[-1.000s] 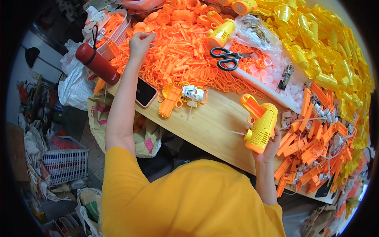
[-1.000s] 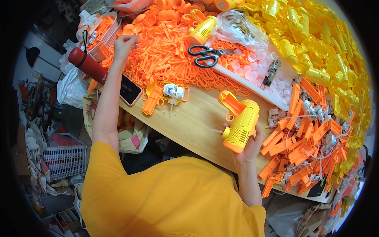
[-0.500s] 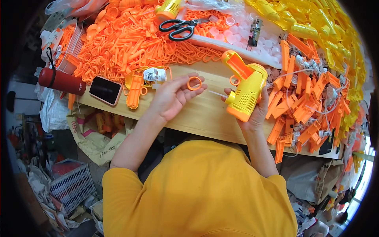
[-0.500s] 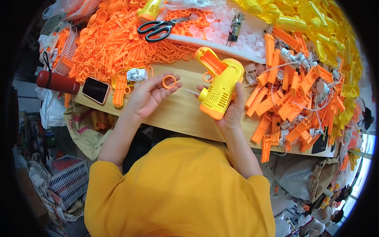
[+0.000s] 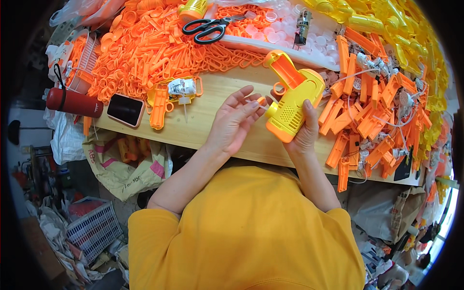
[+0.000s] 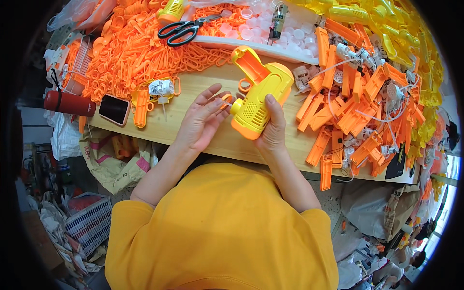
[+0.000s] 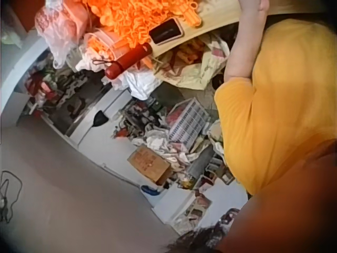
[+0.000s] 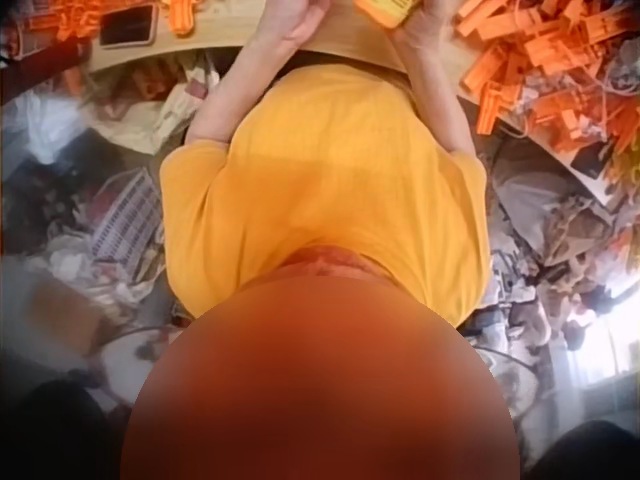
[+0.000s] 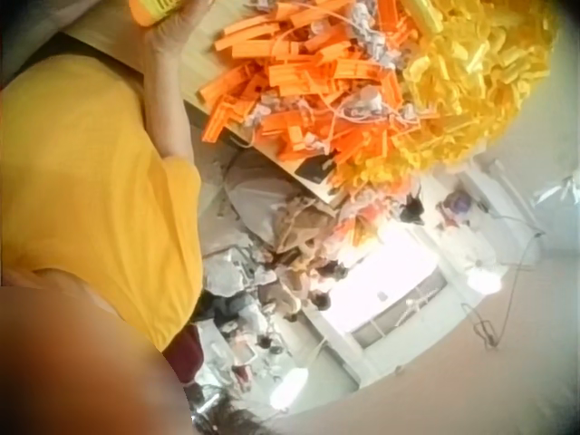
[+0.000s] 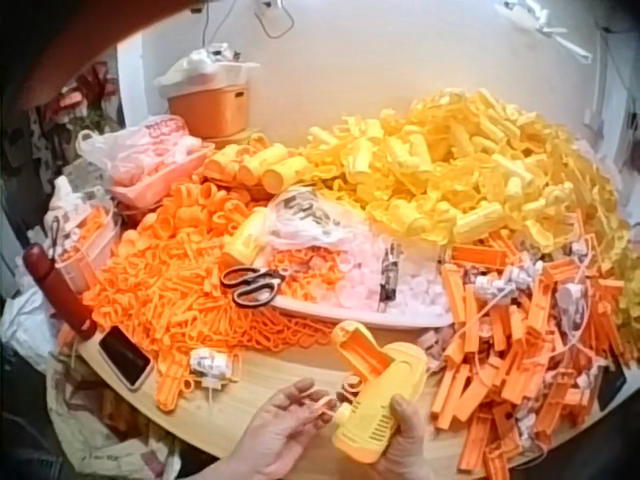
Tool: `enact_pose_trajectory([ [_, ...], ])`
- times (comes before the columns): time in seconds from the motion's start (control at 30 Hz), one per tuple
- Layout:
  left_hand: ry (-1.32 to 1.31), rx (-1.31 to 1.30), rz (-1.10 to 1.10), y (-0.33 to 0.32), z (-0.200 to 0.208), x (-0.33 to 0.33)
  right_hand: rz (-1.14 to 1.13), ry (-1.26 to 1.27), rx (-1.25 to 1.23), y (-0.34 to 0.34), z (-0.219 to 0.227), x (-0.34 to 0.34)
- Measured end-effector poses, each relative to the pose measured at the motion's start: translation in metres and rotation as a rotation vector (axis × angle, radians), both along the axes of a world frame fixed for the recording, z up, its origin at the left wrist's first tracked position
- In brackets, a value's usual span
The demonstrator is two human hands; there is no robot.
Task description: Manually assembling various plastic components of toy guns at a workbench.
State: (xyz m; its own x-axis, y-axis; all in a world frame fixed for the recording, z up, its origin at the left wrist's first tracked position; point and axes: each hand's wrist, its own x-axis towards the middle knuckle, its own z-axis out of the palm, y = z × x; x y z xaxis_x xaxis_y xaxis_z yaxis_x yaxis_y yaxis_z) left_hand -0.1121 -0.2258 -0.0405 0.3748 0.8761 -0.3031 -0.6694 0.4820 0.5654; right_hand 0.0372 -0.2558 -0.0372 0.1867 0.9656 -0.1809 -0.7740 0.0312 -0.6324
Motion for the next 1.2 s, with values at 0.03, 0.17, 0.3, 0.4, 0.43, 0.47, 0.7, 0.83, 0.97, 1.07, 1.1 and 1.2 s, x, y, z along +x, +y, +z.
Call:
enact_pose_trajectory([
  [0.03,-0.001,0.042,-0.007,-0.002,0.002,0.004,-0.003,0.000,-0.001,-0.001,0.000,0.000],
  [0.17,-0.024,0.020,-0.132,-0.007,-0.004,0.012,0.063,0.010,0.020,-0.003,-0.002,0.002],
  [0.3,0.135,0.264,-0.040,-0.026,-0.007,0.022,0.026,0.020,0.031,0.002,-0.007,0.001],
  [0.4,0.240,0.527,0.018,-0.035,-0.011,0.027,0.047,0.049,0.026,0.006,-0.002,-0.003],
  [0.43,0.306,0.632,0.036,-0.035,-0.010,0.030,0.049,0.046,0.036,0.007,0.000,-0.003],
  [0.47,0.373,0.738,0.057,-0.035,-0.010,0.032,0.044,0.043,0.028,0.008,0.002,-0.003],
  [0.7,0.418,0.795,0.148,-0.029,-0.023,0.037,-0.001,-0.070,0.038,0.020,-0.007,-0.007],
  [0.83,0.540,0.846,0.126,-0.019,-0.013,0.032,-0.031,-0.089,0.032,0.026,-0.006,-0.009],
  [0.97,0.618,0.854,0.055,0.008,0.010,0.019,0.002,-0.050,0.061,0.036,0.001,-0.006],
  [1.07,0.569,0.896,0.154,0.043,0.023,0.007,-0.156,-0.141,0.199,0.048,-0.003,-0.019],
  [1.1,0.483,0.932,0.235,0.061,0.026,0.003,-0.032,-0.303,0.276,0.049,-0.010,-0.012],
  [1.2,0.658,0.898,0.439,0.126,0.064,-0.018,-0.029,-0.750,0.125,0.056,-0.036,-0.005],
])
